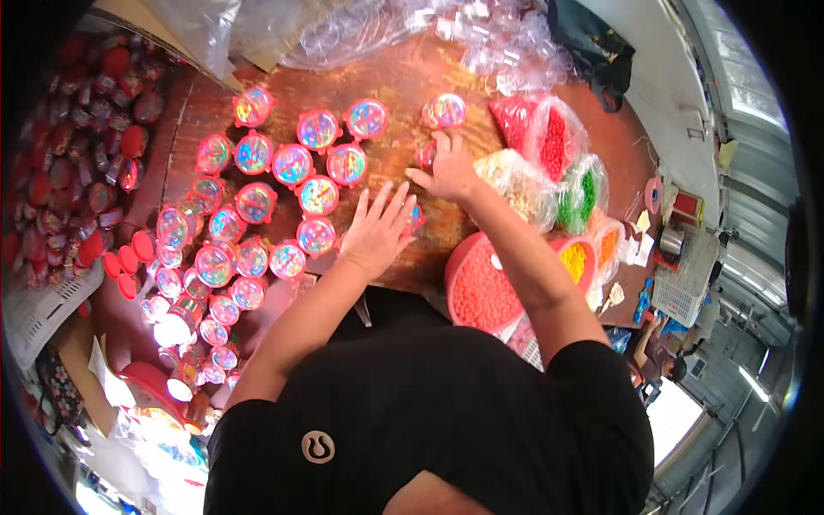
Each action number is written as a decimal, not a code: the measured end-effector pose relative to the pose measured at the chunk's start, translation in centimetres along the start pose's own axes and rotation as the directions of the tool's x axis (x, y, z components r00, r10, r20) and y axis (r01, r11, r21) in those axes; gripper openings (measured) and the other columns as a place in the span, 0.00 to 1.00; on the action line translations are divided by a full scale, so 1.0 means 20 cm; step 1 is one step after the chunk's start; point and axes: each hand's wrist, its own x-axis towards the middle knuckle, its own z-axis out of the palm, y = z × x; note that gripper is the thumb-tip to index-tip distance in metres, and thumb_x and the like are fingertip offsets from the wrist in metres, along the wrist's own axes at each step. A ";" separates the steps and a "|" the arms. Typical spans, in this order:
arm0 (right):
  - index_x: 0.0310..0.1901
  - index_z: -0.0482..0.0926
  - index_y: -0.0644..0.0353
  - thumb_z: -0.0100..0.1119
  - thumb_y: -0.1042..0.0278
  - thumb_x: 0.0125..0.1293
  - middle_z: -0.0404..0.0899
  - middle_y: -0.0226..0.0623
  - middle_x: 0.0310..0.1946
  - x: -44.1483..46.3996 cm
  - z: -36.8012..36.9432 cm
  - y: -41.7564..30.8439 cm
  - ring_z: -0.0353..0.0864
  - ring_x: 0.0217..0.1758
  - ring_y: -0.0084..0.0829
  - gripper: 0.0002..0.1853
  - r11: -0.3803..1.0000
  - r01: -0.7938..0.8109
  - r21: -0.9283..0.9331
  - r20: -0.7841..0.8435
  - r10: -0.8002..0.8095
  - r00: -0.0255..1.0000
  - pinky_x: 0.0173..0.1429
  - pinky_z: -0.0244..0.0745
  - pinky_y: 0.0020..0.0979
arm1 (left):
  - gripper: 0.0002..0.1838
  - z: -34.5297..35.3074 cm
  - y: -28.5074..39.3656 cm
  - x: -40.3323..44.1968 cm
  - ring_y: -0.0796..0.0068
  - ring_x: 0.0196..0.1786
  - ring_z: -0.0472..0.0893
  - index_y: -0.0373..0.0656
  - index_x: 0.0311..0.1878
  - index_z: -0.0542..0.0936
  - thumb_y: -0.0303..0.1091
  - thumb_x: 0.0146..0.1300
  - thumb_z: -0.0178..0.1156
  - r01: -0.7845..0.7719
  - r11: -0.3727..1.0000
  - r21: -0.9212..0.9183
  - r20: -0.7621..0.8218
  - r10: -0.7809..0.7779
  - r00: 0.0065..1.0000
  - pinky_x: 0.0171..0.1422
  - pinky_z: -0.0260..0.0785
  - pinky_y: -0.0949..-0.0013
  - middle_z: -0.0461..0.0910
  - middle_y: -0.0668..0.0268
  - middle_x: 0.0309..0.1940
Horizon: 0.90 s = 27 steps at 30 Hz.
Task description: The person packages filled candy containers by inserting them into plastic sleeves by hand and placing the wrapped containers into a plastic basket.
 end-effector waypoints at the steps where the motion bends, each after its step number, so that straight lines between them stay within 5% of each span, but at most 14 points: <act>1: 0.64 0.53 0.69 0.63 0.43 0.52 0.53 0.64 0.62 0.03 0.02 -0.01 0.57 0.65 0.57 0.48 0.993 0.011 0.115 -0.045 -0.006 0.999 0.68 0.56 0.45 | 0.35 0.01 0.00 0.00 0.58 0.73 0.49 0.46 0.68 0.60 0.50 0.61 0.53 0.000 1.000 0.009 -0.013 0.000 1.000 0.73 0.40 0.44 0.50 0.62 0.71; 6: 0.63 0.54 0.71 0.60 0.44 0.56 0.52 0.64 0.62 -0.02 -0.01 -0.09 0.56 0.66 0.57 0.45 0.907 0.041 0.419 -0.123 0.012 0.992 0.69 0.53 0.46 | 0.35 0.05 0.02 0.02 0.58 0.74 0.47 0.44 0.68 0.60 0.52 0.61 0.52 0.022 0.999 0.042 -0.028 -0.021 0.999 0.73 0.38 0.41 0.49 0.62 0.72; 9: 0.62 0.55 0.70 0.58 0.55 0.60 0.58 0.61 0.58 -0.05 -0.12 -0.06 0.58 0.63 0.57 0.36 0.932 0.187 0.311 -0.533 0.008 0.846 0.69 0.52 0.45 | 0.36 0.05 0.03 0.03 0.59 0.75 0.45 0.44 0.69 0.58 0.53 0.61 0.52 0.074 0.991 0.110 -0.001 -0.074 0.997 0.73 0.36 0.41 0.47 0.62 0.73; 11: 0.61 0.56 0.70 0.58 0.55 0.60 0.59 0.60 0.57 0.08 -0.08 0.04 0.59 0.62 0.56 0.35 0.914 0.088 0.396 -0.558 0.164 0.814 0.68 0.53 0.45 | 0.37 0.05 0.04 0.07 0.59 0.75 0.45 0.45 0.69 0.58 0.54 0.61 0.52 0.076 0.983 0.165 0.010 -0.079 0.997 0.73 0.36 0.41 0.46 0.62 0.73; 14: 0.59 0.59 0.71 0.58 0.55 0.60 0.60 0.60 0.56 0.07 -0.17 -0.01 0.60 0.61 0.55 0.34 0.770 -0.013 0.638 -0.420 0.363 0.832 0.66 0.55 0.44 | 0.39 0.08 0.05 0.06 0.58 0.75 0.43 0.46 0.70 0.56 0.56 0.60 0.52 0.116 0.961 0.251 -0.001 -0.119 0.993 0.73 0.34 0.40 0.45 0.63 0.74; 20: 0.58 0.61 0.69 0.59 0.60 0.60 0.60 0.60 0.56 -0.22 -0.11 -0.14 0.61 0.62 0.55 0.30 0.693 0.418 0.588 -0.508 -0.086 0.857 0.65 0.58 0.44 | 0.38 0.07 0.08 0.06 0.54 0.75 0.45 0.46 0.67 0.61 0.51 0.56 0.58 0.146 0.971 0.191 -0.039 -0.142 0.989 0.73 0.30 0.38 0.51 0.60 0.72; 22: 0.57 0.65 0.66 0.58 0.64 0.61 0.64 0.56 0.54 -0.33 -0.18 -0.10 0.68 0.58 0.48 0.25 0.719 0.367 0.590 -0.438 -0.097 0.894 0.61 0.65 0.40 | 0.39 0.08 0.07 0.05 0.53 0.75 0.45 0.43 0.67 0.61 0.51 0.54 0.59 0.153 0.972 0.177 -0.056 -0.146 0.988 0.73 0.31 0.38 0.51 0.59 0.72; 24: 0.55 0.69 0.63 0.57 0.68 0.63 0.71 0.49 0.50 -0.38 -0.21 -0.11 0.76 0.51 0.38 0.20 0.622 0.140 0.770 -0.148 -0.038 0.988 0.55 0.71 0.35 | 0.41 0.04 0.08 0.05 0.53 0.75 0.45 0.40 0.66 0.61 0.52 0.54 0.60 0.186 0.971 0.149 -0.047 -0.181 0.982 0.73 0.31 0.38 0.51 0.57 0.72; 27: 0.53 0.71 0.64 0.54 0.71 0.65 0.75 0.40 0.46 -0.43 -0.28 -0.11 0.77 0.47 0.28 0.15 0.663 0.217 0.717 -0.205 -0.096 0.974 0.50 0.74 0.30 | 0.41 0.03 0.06 -0.01 0.49 0.74 0.44 0.38 0.64 0.63 0.51 0.51 0.63 0.180 0.984 -0.013 -0.126 -0.180 0.976 0.72 0.32 0.37 0.48 0.51 0.71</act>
